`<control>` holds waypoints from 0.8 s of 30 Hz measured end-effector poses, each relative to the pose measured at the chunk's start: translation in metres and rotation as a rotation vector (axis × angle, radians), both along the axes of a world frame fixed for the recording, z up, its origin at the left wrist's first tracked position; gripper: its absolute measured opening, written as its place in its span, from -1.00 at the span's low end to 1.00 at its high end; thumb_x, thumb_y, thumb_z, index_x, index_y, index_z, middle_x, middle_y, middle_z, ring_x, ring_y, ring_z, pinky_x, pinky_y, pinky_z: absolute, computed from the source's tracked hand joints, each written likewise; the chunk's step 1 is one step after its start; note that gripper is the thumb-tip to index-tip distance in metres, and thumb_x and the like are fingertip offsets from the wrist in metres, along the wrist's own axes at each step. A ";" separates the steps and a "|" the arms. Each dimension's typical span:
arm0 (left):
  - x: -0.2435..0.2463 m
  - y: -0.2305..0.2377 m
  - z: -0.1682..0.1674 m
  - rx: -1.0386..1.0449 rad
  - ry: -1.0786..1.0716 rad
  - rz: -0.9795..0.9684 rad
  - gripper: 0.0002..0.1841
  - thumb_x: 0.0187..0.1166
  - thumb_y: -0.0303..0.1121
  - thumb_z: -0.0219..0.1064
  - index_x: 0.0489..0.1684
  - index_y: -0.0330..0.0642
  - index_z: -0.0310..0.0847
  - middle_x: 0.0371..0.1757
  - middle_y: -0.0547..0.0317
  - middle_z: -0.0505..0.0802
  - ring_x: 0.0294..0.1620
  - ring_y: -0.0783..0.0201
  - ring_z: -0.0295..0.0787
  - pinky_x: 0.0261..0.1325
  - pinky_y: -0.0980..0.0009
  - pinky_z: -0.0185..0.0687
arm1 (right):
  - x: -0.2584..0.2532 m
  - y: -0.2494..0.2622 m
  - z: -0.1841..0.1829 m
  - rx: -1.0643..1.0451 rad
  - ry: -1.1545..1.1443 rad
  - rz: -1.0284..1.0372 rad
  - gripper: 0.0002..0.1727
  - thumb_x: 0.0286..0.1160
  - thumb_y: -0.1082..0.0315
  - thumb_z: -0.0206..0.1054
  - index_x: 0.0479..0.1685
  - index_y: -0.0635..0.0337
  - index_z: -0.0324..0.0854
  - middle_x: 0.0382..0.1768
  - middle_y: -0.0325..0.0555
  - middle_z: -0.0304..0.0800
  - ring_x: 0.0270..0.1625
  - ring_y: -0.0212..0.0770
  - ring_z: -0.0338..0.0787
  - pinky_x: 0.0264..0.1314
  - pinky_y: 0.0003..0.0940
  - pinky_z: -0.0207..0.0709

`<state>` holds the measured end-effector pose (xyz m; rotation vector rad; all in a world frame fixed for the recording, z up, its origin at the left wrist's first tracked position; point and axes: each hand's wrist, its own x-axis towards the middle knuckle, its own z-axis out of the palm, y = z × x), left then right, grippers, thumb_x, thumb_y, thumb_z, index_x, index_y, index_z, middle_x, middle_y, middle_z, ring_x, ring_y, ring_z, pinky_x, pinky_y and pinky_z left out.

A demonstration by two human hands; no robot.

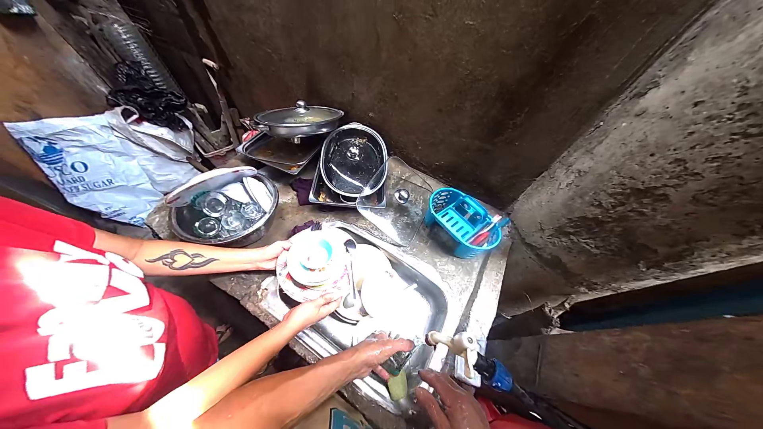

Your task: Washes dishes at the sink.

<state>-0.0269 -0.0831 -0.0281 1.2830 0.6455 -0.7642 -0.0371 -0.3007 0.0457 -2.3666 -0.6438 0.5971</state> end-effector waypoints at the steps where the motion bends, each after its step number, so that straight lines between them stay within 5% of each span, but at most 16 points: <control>1: 0.000 0.001 0.001 0.010 -0.009 0.000 -0.10 0.45 0.11 0.50 0.72 -0.18 0.21 0.46 -0.19 0.63 0.32 -0.06 0.70 0.16 -0.02 0.72 | 0.000 0.000 0.002 0.019 -0.013 0.013 -0.52 0.69 0.03 0.24 0.31 0.18 0.77 0.29 0.05 0.84 0.32 0.07 0.83 0.37 0.23 0.61; 8: 0.000 0.005 0.002 0.064 -0.024 0.032 -0.03 0.37 0.13 0.56 0.73 -0.21 0.20 0.54 -0.23 0.56 0.41 -0.12 0.64 0.21 -0.09 0.71 | 0.003 0.008 0.003 0.015 -0.067 0.009 -0.48 0.69 0.02 0.25 0.38 0.22 0.72 0.38 0.07 0.77 0.40 0.07 0.78 0.44 0.19 0.58; 24: 0.000 0.004 0.002 0.084 -0.028 0.036 -0.18 0.39 0.11 0.55 0.55 -0.22 0.38 0.39 -0.20 0.67 0.29 -0.07 0.71 0.12 -0.04 0.72 | 0.001 0.014 -0.013 -0.021 0.019 -0.001 -0.39 0.67 -0.01 0.27 0.53 0.24 0.59 0.32 0.14 0.79 0.31 0.15 0.81 0.39 0.23 0.59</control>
